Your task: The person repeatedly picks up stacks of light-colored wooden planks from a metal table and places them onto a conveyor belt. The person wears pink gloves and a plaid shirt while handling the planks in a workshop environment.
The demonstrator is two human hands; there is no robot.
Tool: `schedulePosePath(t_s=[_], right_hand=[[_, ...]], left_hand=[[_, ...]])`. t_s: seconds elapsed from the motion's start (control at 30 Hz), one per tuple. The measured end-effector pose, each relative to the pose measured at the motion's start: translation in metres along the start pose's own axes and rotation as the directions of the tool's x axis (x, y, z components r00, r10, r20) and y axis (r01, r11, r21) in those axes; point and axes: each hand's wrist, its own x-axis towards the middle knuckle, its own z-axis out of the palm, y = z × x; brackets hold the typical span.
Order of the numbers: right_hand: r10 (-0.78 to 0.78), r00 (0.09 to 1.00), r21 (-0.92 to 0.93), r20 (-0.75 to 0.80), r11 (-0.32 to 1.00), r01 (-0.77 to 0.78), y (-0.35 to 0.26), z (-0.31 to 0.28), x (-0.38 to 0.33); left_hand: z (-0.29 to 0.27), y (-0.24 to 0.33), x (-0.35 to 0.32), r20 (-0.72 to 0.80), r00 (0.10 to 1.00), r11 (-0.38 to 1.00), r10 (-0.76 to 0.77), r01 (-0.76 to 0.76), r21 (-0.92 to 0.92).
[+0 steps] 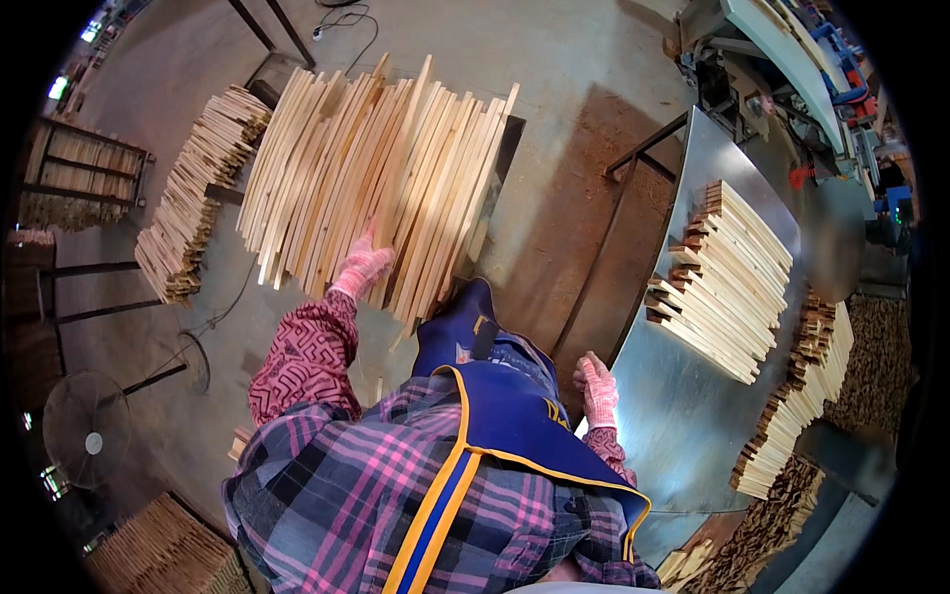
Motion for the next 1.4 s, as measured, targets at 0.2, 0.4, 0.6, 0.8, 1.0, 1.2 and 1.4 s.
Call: schedulePosePath(t_s=[0.2,0.4,0.6,0.8,1.0,1.2,1.4], right_hand=[[0.027,1.0,-0.092,-0.002,0.995,-0.027,-0.038,0.01,-0.002],[-0.176,0.977,-0.577,-0.119,0.813,0.076,-0.044,0.022,-0.018],[-0.489,0.869,-0.774,0.074,0.521,0.359,-0.023,0.015,0.008],[-0.018,0.904,-0.124,-0.427,0.992,-0.039,-0.012,0.082,-0.026],[0.17,0.769,0.118,-0.616,0.985,-0.123,0.085,0.093,-0.131],[0.391,0.467,0.438,-0.793,0.899,-0.01,0.063,0.07,-0.087],[0.235,-0.37,0.328,-0.899,0.92,-0.213,0.131,0.003,-0.199]], left_hand=[[0.048,-0.013,-0.008,0.207,0.977,0.916,-0.051,-0.037,0.4],[0.086,0.039,-0.016,0.332,0.943,0.644,-0.003,-0.252,0.722],[0.087,0.088,0.071,0.238,0.817,0.32,0.525,-0.449,0.834],[0.243,0.26,0.059,0.694,0.309,-0.181,0.651,-0.824,0.537],[0.366,0.158,-0.071,0.932,-0.106,-0.111,0.346,-0.991,-0.071],[0.455,0.116,-0.099,0.931,-0.327,0.201,-0.161,-0.935,-0.293],[0.513,0.09,-0.158,0.729,-0.482,-0.164,-0.486,-0.769,-0.618]])
